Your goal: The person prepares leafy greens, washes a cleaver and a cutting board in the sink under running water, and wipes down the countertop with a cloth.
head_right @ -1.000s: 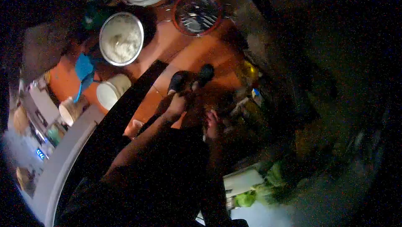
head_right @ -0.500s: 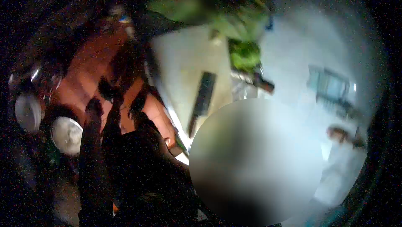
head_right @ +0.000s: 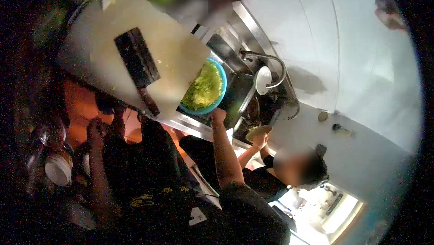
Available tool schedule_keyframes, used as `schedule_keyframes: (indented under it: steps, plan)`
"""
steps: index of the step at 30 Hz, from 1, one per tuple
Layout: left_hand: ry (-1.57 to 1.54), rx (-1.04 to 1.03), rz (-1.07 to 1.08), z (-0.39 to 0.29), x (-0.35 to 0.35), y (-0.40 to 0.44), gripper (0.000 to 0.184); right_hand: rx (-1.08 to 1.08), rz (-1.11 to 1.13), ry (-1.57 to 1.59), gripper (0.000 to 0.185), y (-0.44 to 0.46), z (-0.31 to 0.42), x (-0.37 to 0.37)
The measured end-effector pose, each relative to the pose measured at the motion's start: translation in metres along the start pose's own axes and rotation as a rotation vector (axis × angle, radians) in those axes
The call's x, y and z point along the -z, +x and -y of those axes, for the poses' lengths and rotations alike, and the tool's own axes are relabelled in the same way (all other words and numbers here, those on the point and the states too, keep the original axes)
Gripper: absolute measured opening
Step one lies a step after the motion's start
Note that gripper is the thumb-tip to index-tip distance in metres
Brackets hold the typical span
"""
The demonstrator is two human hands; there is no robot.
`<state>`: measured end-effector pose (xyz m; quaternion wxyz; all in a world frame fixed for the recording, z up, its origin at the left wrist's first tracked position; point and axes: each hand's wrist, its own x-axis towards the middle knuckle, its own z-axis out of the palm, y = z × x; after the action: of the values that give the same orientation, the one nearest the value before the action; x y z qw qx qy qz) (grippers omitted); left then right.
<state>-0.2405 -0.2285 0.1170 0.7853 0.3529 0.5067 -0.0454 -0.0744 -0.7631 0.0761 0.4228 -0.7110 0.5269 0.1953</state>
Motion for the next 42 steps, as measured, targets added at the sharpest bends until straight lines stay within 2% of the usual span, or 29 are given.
schedule_keyframes:
  steps: [3,5,6,7,9,11,12,16,17,19,21,22,24,25,26,29,31,33,34,36,42]
  plan:
    - [0.093,0.035,0.01,0.003,-0.016,-0.017,0.023,-0.129,0.042,-0.014,0.014,0.062,-0.033,0.002]
    - [0.173,0.028,0.066,0.005,-0.029,-0.02,0.021,-0.187,0.134,0.105,0.011,0.086,-0.047,-0.002]
    - [0.188,0.023,0.067,0.005,-0.028,-0.023,0.021,-0.259,0.294,0.24,0.018,0.073,-0.038,0.001]
    - [0.235,0.041,0.027,0.005,-0.023,-0.025,0.021,-0.263,0.304,0.255,0.018,0.093,-0.055,0.002]
    - [0.29,0.05,-0.016,0.003,-0.028,-0.031,0.02,-0.297,0.393,0.476,0.028,0.137,-0.084,-0.005]
    - [0.353,0.045,-0.209,-0.002,-0.037,-0.045,0.02,-0.313,0.413,0.446,0.031,0.174,-0.104,-0.007]
    - [0.365,0.04,-0.208,0.001,-0.035,-0.046,0.02,-0.323,0.419,0.434,0.032,0.175,-0.108,-0.006]
    - [0.43,0.042,-0.144,0.004,-0.033,-0.052,0.018,-0.34,0.419,0.422,0.034,0.136,-0.087,-0.004]
    - [0.437,0.011,-0.084,0.002,-0.038,-0.056,0.018,-0.289,0.422,0.425,0.034,0.131,-0.087,-0.001]
    - [0.426,-0.006,-0.105,0.004,-0.042,-0.056,0.018,-0.233,0.429,0.437,0.034,0.107,-0.073,0.001]
    - [0.451,0.002,-0.164,0.003,-0.044,-0.059,0.019,-0.172,0.241,0.508,0.032,0.057,-0.042,0.003]
    - [0.457,-0.003,-0.162,0.006,-0.04,-0.059,0.019,-0.172,0.243,0.516,0.032,0.074,-0.057,0.005]
    - [0.401,-0.04,-0.073,0.011,-0.032,-0.056,0.019,-0.207,0.346,0.803,0.023,0.137,-0.104,0.015]
    - [0.403,-0.044,-0.066,0.011,-0.037,-0.058,0.019,-0.203,0.345,0.81,0.023,0.133,-0.101,0.025]
    - [0.422,-0.053,-0.098,0.012,-0.043,-0.062,0.019,-0.136,0.353,0.612,0.019,0.128,-0.098,0.034]
    - [0.452,-0.021,-0.103,0.012,-0.047,-0.064,0.018,0.141,0.423,0.337,0.017,0.121,-0.1,0.062]
    - [0.461,0.017,-0.07,0.008,-0.063,-0.069,0.018,-0.222,0.3,0.553,0.016,0.121,-0.086,0.071]
    - [0.47,0.049,-0.223,0.004,-0.09,-0.079,0.019,-0.224,0.309,0.599,0.016,0.121,-0.09,0.087]
    - [0.466,0.047,-0.216,0.011,-0.08,-0.07,0.019,-0.232,0.321,0.638,0.018,0.123,-0.097,0.097]
    - [0.315,-0.021,0.095,0.031,-0.048,-0.044,0.019,-0.25,0.343,0.712,0.024,0.123,-0.107,0.111]
    - [0.401,-0.083,0.058,0.03,-0.083,-0.06,0.02,-0.146,0.297,0.749,0.034,-0.044,-0.019,0.127]
